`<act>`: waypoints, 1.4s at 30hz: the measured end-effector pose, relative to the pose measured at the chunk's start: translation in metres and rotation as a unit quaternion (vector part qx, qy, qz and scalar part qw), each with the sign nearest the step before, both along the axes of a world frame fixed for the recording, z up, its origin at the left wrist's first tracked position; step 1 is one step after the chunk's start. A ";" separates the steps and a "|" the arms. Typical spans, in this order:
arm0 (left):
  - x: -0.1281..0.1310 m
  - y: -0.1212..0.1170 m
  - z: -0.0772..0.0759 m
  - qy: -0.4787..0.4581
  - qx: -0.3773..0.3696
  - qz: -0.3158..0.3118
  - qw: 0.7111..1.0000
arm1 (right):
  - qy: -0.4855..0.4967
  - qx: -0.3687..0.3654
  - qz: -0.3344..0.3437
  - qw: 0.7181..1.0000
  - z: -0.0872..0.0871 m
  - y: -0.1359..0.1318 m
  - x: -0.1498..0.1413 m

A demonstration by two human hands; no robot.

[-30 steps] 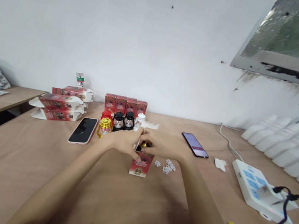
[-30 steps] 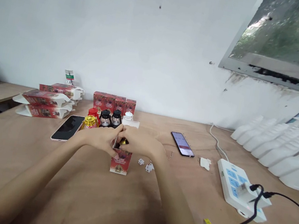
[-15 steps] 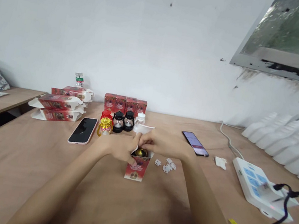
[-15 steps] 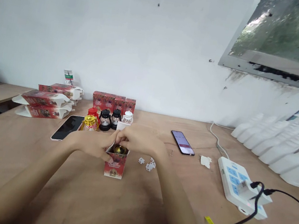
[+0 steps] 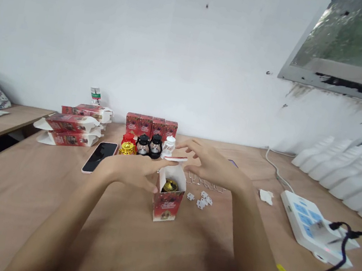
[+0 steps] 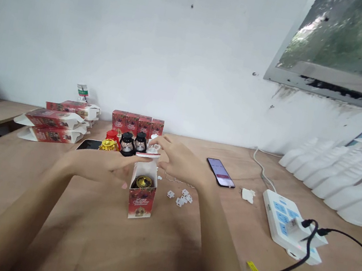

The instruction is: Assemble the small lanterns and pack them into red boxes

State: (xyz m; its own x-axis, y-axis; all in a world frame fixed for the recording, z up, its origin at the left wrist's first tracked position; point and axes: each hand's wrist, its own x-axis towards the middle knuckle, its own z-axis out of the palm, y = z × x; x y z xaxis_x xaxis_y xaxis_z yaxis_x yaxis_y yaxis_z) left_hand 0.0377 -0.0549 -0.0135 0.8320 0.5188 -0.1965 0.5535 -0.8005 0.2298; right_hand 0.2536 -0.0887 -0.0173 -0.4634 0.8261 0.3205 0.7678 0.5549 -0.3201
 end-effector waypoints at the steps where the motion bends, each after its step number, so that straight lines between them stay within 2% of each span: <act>1: 0.000 -0.002 0.002 0.003 0.010 0.013 1.000 | -0.006 -0.012 0.001 1.000 0.000 0.000 -0.002; 3: 0.002 -0.006 0.005 0.012 0.033 0.031 0.999 | -0.009 -0.030 0.007 0.999 -0.001 0.002 -0.007; 9: 0.021 -0.019 0.007 -0.012 0.161 0.005 0.987 | -0.016 -0.067 0.048 0.996 -0.003 0.006 -0.008; 16: 0.025 -0.020 0.002 -0.032 0.229 0.093 0.968 | 0.012 -0.133 0.061 0.989 -0.001 0.005 0.000; 19: 0.026 -0.018 -0.002 -0.016 0.232 0.102 0.967 | 0.010 -0.153 0.033 0.988 -0.004 0.005 -0.006; 24: 0.023 -0.013 -0.004 -0.009 0.217 0.065 0.974 | -0.061 -0.137 0.012 0.989 -0.009 0.006 -0.021; 30: 0.020 -0.014 0.003 -0.022 0.159 0.033 0.987 | -0.111 -0.198 0.085 0.970 -0.005 0.002 -0.016; 35: 0.025 -0.016 0.005 -0.014 0.148 0.037 0.988 | -0.070 -0.235 0.171 0.954 0.000 0.002 -0.002; 39: 0.024 -0.011 -0.001 -0.008 0.179 0.037 0.983 | -0.018 -0.264 0.172 0.949 0.000 0.005 -0.002; 42: 0.023 -0.008 -0.004 0.006 0.195 0.040 0.980 | -0.013 -0.257 0.181 0.949 0.000 0.005 -0.005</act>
